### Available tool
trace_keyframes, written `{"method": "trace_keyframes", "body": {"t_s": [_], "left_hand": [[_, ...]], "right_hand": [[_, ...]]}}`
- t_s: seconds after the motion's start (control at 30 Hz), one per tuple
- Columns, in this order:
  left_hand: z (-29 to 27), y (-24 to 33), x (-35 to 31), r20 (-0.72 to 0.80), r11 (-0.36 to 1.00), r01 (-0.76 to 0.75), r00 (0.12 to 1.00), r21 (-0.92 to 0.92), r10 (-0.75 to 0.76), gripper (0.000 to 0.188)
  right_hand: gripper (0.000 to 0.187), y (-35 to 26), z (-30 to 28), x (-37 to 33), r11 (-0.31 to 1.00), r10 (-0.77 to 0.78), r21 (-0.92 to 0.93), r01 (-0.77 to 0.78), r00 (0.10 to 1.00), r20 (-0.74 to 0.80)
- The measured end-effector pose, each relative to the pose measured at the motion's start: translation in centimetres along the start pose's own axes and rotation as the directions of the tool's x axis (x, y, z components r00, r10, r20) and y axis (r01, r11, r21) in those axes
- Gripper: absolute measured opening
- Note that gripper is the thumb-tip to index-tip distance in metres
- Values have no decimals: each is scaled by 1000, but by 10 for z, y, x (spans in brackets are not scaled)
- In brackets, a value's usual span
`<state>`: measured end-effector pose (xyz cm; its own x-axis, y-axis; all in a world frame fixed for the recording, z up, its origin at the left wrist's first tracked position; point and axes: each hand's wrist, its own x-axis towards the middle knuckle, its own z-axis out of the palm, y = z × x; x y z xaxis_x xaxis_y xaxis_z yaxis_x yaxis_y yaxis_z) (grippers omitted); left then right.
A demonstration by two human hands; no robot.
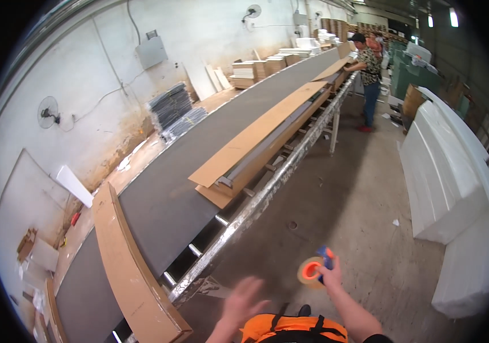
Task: The person uses a tape dispenser to seal long cardboard boxes, inserts foam padding into a box, and pushes the packaged items along a roller conveyor.
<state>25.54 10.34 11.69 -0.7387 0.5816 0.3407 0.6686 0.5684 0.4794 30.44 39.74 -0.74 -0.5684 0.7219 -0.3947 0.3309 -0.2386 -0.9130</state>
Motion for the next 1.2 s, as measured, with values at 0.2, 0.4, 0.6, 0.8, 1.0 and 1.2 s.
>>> {"method": "trace_keyframes", "body": {"t_s": [0.2,0.4,0.6,0.8,1.0,1.2], "left_hand": [[87,-2,84,1,979,-199,980,41,199,52],[78,-104,183,-162,962,163,966,-218,-200,34],[-22,-402,342,-549,960,244,825,137,-131,46],[12,-584,472,-401,776,586,669,-233,-626,43],[58,-683,440,-440,897,-163,826,412,353,35],[107,-408,562,-668,984,178,735,25,-116,34]], "right_hand": [[105,-97,70,-11,903,-73,423,-79,941,332],[129,-123,79,57,765,-484,-119,634,686,544],[114,-90,62,143,947,-278,-153,284,959,59],[73,-1,-36,161,951,-68,-286,-114,830,-554],[65,-22,-52,177,826,175,-381,-416,831,-528],[61,13,-101,176,765,278,-353,-539,770,-574]]}}
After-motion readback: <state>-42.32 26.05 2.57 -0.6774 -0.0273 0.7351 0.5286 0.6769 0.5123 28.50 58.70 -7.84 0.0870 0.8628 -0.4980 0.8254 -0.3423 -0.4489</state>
